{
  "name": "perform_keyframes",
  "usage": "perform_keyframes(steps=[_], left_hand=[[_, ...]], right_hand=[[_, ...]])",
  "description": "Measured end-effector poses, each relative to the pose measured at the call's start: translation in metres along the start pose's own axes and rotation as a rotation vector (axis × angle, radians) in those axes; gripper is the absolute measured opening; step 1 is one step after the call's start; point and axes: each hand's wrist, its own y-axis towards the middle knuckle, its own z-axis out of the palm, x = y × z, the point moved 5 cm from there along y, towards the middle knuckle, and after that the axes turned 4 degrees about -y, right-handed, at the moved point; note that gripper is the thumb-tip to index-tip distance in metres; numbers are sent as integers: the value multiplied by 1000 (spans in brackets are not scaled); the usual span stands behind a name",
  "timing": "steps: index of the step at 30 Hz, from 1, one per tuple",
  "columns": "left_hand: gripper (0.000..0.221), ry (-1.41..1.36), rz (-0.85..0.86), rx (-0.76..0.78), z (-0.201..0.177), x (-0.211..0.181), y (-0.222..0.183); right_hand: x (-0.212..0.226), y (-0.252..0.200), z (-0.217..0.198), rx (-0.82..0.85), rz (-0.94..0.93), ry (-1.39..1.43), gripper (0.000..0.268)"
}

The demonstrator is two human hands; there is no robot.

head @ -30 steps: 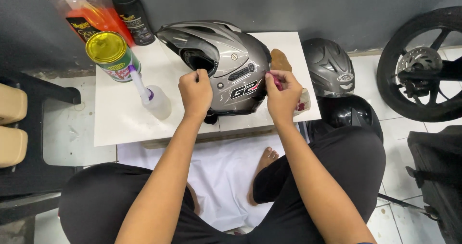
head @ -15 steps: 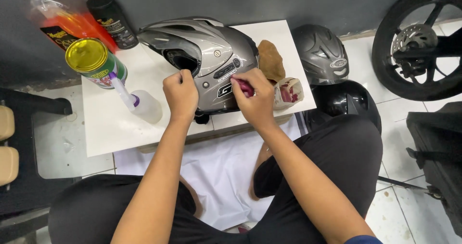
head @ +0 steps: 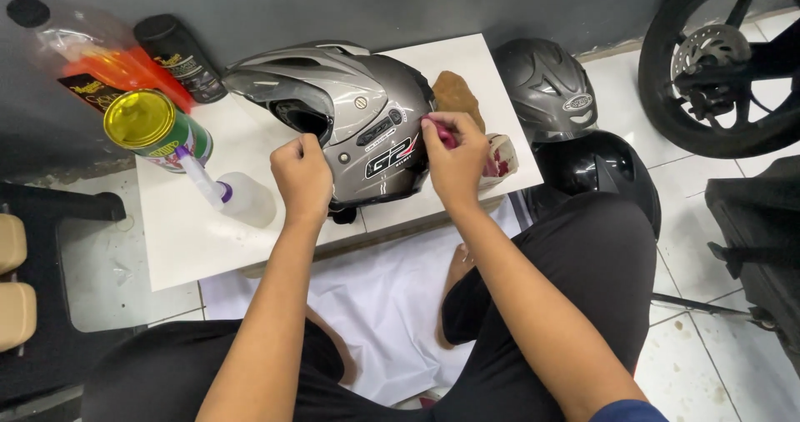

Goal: The person sits on the floor and cleans a silver motorcycle helmet placed on a white table. They use a small pink cloth to wipe the helmet's surface, focusing on the front and side areas.

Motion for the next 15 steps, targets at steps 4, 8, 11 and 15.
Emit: perform_keyframes(steps=[4,8,11,15], left_hand=[[47,9,-5,7,-1,-1,0],[47,14,-23,6,-3,-3,-1],[47,16,-34,6,-3,-4,-1],[47,25,-56,5,-5,-2,4]], right_hand=[[17,-4,0,58,4,13,14],[14,1,6,99,13,18,15],[-2,10,4,53,151,29,14],[12,11,7,98,180,70,16]])
